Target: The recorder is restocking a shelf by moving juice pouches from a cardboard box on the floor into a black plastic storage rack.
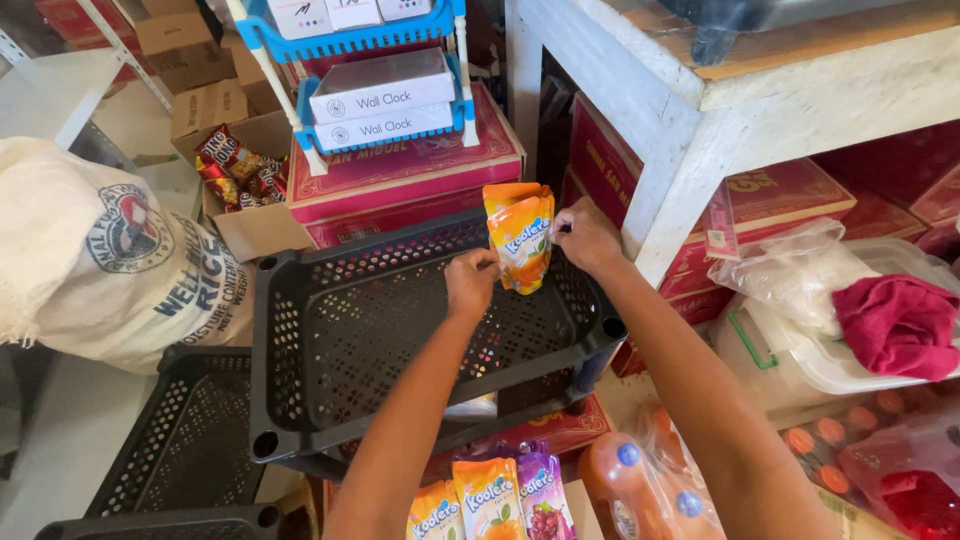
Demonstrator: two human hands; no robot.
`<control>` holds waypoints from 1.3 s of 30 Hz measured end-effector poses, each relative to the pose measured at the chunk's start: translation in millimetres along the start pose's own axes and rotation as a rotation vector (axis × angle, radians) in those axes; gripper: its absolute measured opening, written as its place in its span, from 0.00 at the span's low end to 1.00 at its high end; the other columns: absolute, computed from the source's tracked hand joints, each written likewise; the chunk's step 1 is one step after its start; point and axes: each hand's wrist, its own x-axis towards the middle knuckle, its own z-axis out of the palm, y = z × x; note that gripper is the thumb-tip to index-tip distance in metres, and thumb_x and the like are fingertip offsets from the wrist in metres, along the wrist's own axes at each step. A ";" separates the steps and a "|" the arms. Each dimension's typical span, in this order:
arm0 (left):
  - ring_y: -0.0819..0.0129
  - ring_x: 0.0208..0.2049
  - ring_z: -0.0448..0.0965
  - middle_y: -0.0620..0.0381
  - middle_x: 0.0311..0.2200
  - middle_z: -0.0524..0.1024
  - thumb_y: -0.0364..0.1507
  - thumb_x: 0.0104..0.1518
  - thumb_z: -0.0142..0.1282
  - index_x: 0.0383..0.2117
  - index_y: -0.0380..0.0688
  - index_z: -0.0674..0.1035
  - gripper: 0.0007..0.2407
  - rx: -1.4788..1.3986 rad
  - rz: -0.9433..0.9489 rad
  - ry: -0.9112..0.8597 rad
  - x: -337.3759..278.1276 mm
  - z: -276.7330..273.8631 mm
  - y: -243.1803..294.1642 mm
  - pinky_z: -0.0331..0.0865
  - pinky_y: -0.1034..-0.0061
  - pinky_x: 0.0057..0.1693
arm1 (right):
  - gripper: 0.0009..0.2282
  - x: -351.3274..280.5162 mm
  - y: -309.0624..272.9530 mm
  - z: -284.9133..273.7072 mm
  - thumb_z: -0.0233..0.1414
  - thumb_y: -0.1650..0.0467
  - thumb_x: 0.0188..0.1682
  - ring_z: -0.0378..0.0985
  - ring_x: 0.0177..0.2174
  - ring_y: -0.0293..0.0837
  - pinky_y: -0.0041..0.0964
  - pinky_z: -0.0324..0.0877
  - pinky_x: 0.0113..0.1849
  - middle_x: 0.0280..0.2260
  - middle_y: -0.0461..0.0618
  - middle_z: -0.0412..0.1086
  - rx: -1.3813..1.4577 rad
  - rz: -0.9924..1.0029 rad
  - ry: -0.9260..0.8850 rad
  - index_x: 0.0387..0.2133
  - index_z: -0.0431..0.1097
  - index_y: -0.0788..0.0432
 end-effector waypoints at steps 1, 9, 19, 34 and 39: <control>0.76 0.26 0.80 0.54 0.25 0.83 0.21 0.49 0.65 0.31 0.35 0.84 0.06 0.000 -0.001 0.000 0.4 1.6 -2.9 0.75 0.77 0.38 | 0.06 -0.1 0.3 0.5 0.64 0.67 0.41 0.74 0.44 0.53 0.45 0.69 0.45 0.42 0.53 0.69 0.000 0.000 -0.001 0.25 0.76 0.55; 0.69 0.27 0.83 0.50 0.26 0.83 0.21 0.48 0.65 0.31 0.36 0.84 0.05 0.073 -0.005 0.011 -2.8 -1.1 12.8 0.76 0.74 0.40 | 0.06 -1.3 1.1 -0.5 0.63 0.66 0.42 0.75 0.43 0.55 0.47 0.69 0.45 0.41 0.54 0.70 0.002 0.035 -0.018 0.28 0.76 0.55; 0.69 0.28 0.84 0.51 0.25 0.83 0.20 0.48 0.63 0.31 0.36 0.84 0.05 0.057 0.013 0.008 1.6 0.0 14.3 0.76 0.74 0.40 | 0.07 -6.6 1.5 -2.6 0.64 0.67 0.41 0.75 0.42 0.55 0.46 0.70 0.44 0.39 0.54 0.69 0.018 -0.027 0.033 0.26 0.76 0.55; 0.73 0.29 0.84 0.55 0.27 0.84 0.19 0.47 0.65 0.33 0.37 0.84 0.08 0.073 -0.102 -0.004 -6.9 -5.0 6.8 0.76 0.76 0.41 | 0.08 -16.2 -3.4 -8.6 0.63 0.69 0.43 0.76 0.43 0.52 0.44 0.71 0.44 0.42 0.53 0.69 0.067 0.010 0.025 0.33 0.75 0.57; 0.74 0.29 0.83 0.54 0.27 0.84 0.20 0.47 0.66 0.35 0.37 0.84 0.09 0.079 -0.087 0.033 -15.1 -22.9 13.6 0.76 0.77 0.41 | 0.13 -40.7 -29.2 -36.1 0.61 0.74 0.44 0.77 0.43 0.53 0.44 0.71 0.43 0.43 0.56 0.71 0.109 -0.076 0.101 0.43 0.73 0.59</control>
